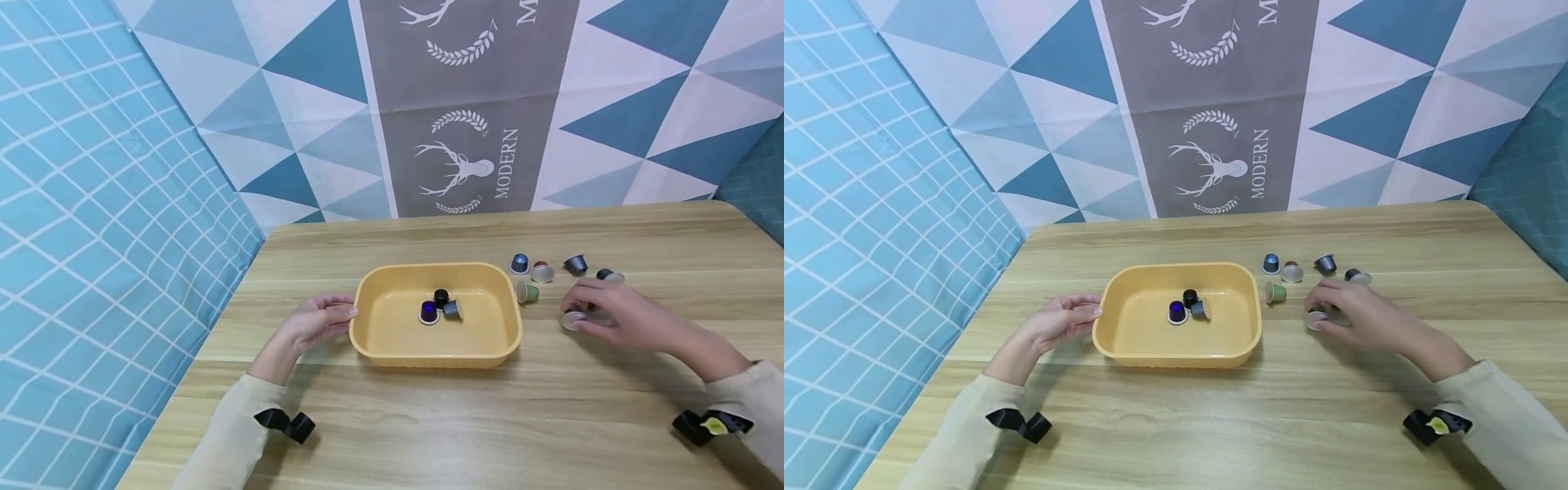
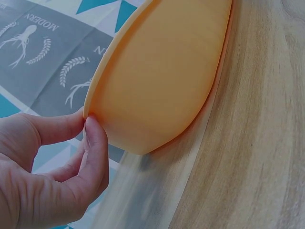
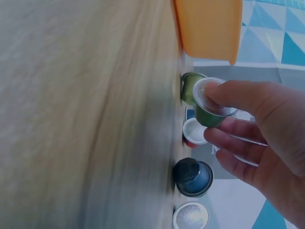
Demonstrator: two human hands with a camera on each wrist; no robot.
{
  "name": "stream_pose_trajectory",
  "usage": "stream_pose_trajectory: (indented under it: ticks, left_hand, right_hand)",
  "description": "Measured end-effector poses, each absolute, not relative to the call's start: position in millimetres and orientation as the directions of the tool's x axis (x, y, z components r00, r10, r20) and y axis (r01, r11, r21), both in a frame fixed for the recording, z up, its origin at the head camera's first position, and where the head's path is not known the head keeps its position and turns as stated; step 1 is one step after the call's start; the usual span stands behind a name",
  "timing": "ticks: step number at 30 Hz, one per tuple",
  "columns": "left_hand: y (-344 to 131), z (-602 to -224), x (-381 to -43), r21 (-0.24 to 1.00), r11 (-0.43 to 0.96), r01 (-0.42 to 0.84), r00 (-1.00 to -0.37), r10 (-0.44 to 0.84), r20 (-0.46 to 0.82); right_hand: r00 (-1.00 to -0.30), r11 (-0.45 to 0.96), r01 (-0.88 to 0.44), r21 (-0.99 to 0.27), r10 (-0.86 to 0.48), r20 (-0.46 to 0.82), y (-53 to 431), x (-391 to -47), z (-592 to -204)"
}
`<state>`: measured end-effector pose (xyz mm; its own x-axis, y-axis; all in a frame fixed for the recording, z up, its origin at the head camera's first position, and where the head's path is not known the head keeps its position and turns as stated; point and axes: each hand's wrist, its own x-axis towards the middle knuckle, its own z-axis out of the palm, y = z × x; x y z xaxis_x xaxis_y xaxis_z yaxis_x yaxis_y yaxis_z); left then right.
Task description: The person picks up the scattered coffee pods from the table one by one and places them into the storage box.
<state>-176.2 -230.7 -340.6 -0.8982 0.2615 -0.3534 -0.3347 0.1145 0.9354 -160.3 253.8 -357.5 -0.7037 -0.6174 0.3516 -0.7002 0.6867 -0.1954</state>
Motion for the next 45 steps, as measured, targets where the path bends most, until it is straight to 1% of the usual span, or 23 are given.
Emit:
stream_pose_trajectory:
  ticks: [4, 16, 19, 25, 28, 34, 37, 41, 45]
  left_hand:
    - [-231.3, -341.0, -176.6, 0.938, 0.116, -0.328, -0.898, 0.270, -0.347]
    - [-231.6, -342.9, -176.6, 0.937, 0.122, -0.326, -0.901, 0.260, -0.347]
    - [-230.9, -343.8, -174.6, 0.933, 0.125, -0.338, -0.899, 0.249, -0.359]
    - [-230.4, -344.0, -172.0, 0.930, 0.130, -0.344, -0.898, 0.243, -0.367]
    - [-230.3, -343.5, -172.4, 0.931, 0.125, -0.343, -0.901, 0.235, -0.363]
    - [-229.8, -342.9, -172.2, 0.927, 0.131, -0.352, -0.898, 0.231, -0.373]
    - [-229.3, -342.8, -172.5, 0.927, 0.131, -0.352, -0.899, 0.228, -0.373]
    - [-229.1, -343.1, -173.9, 0.930, 0.116, -0.347, -0.900, 0.237, -0.366]
    - [-229.6, -343.1, -175.4, 0.934, 0.103, -0.341, -0.901, 0.247, -0.356]
  right_hand:
    - [-0.693, 0.673, -0.712, -0.198, -0.628, 0.354, 251.8, -162.3, -356.8]
    - [-0.706, 0.669, -0.707, -0.232, -0.644, 0.296, 244.1, -164.4, -346.8]
    - [-0.697, 0.656, -0.716, -0.237, -0.657, 0.287, 243.2, -164.1, -345.7]
    - [-0.678, 0.635, -0.734, -0.241, -0.667, 0.309, 239.5, -162.4, -342.1]
    - [-0.689, 0.643, -0.724, -0.249, -0.660, 0.300, 238.4, -161.7, -338.7]
    - [-0.724, 0.665, -0.689, -0.288, -0.654, 0.220, 236.9, -161.2, -333.6]
    - [-0.722, 0.664, -0.690, -0.289, -0.663, 0.199, 235.9, -163.1, -332.8]
    - [-0.706, 0.649, -0.706, -0.285, -0.678, 0.205, 232.7, -167.5, -330.4]
    - [-0.719, 0.662, -0.693, -0.286, -0.665, 0.204, 228.3, -170.7, -324.3]
